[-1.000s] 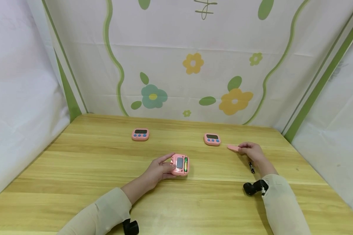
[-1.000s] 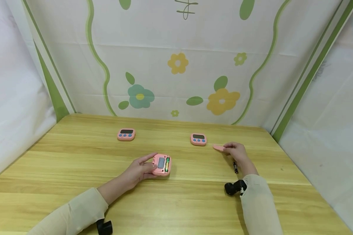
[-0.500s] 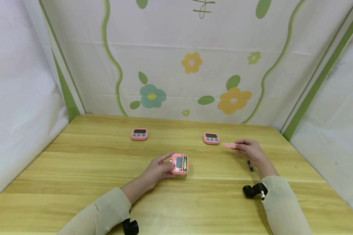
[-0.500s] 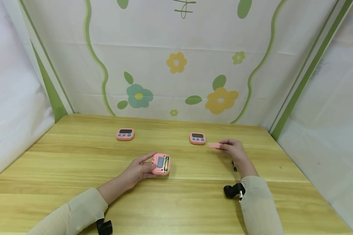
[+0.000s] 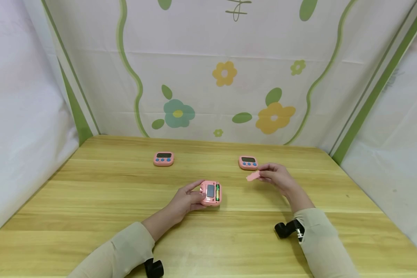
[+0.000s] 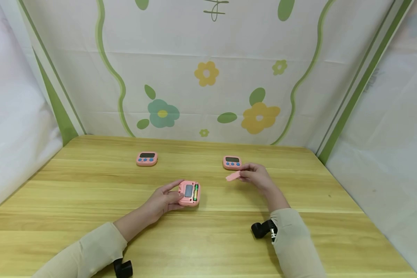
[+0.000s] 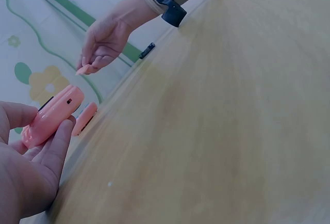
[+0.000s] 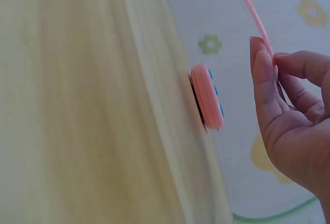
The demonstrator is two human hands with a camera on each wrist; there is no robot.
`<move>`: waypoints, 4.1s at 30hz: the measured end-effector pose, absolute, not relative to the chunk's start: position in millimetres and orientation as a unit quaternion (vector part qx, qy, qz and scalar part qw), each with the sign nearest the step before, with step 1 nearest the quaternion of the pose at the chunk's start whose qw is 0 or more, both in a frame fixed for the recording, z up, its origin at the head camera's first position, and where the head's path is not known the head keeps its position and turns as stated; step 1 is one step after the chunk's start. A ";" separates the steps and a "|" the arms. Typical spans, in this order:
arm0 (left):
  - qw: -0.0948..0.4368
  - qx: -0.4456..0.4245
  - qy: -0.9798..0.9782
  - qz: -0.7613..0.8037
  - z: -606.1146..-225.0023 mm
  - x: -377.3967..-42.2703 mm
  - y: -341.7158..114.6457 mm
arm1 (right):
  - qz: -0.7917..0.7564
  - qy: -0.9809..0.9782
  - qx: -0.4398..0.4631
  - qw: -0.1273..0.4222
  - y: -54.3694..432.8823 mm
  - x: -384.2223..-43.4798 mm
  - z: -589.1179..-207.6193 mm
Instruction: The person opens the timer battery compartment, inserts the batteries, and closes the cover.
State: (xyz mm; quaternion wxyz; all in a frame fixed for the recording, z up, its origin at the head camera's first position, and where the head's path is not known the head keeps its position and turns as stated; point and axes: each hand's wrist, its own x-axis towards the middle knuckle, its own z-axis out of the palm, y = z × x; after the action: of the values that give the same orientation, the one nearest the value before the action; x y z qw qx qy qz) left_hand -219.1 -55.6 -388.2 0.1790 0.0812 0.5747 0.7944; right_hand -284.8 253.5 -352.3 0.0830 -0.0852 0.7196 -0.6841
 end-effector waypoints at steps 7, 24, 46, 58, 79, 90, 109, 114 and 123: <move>0.179 0.076 0.575 0.795 -388.2 -219.5 -55.3 | -0.682 0.718 -0.094 0.100 229.8 -285.3 -355.2; 0.176 0.074 0.575 0.796 -387.7 -218.7 -55.4 | -0.681 0.701 -0.158 0.138 162.4 -268.3 -359.4; 0.180 0.069 0.568 0.800 -387.9 -218.0 -56.0 | -0.656 0.729 -0.163 0.106 144.7 -264.2 -360.7; 0.188 0.063 0.560 0.804 -387.4 -219.3 -55.2 | -0.623 0.762 -0.159 0.080 138.0 -265.9 -362.8; 0.177 0.037 0.550 0.815 -388.4 -222.0 -56.5 | -0.623 0.759 -0.127 0.138 141.4 -261.0 -361.1; 0.174 0.042 0.550 0.816 -386.0 -219.5 -56.5 | -0.630 0.729 -0.149 0.223 147.8 -260.2 -363.3; 0.175 0.049 0.556 0.811 -386.6 -218.6 -57.5 | -0.639 0.716 -0.145 0.242 144.3 -257.3 -365.4; 0.173 0.061 0.561 0.807 -385.8 -217.5 -58.1 | -0.648 0.707 -0.133 0.249 143.5 -257.1 -365.3; 0.169 0.066 0.570 0.802 -385.6 -218.8 -57.4 | -0.659 0.692 -0.133 0.261 144.1 -256.3 -364.7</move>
State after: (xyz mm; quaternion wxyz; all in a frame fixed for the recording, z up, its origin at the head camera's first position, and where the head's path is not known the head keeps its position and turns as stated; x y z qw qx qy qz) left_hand -218.8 -57.4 -385.6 0.1689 0.0657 0.5697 0.8016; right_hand -256.3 144.1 -364.7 0.2606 -0.1335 0.6923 -0.6595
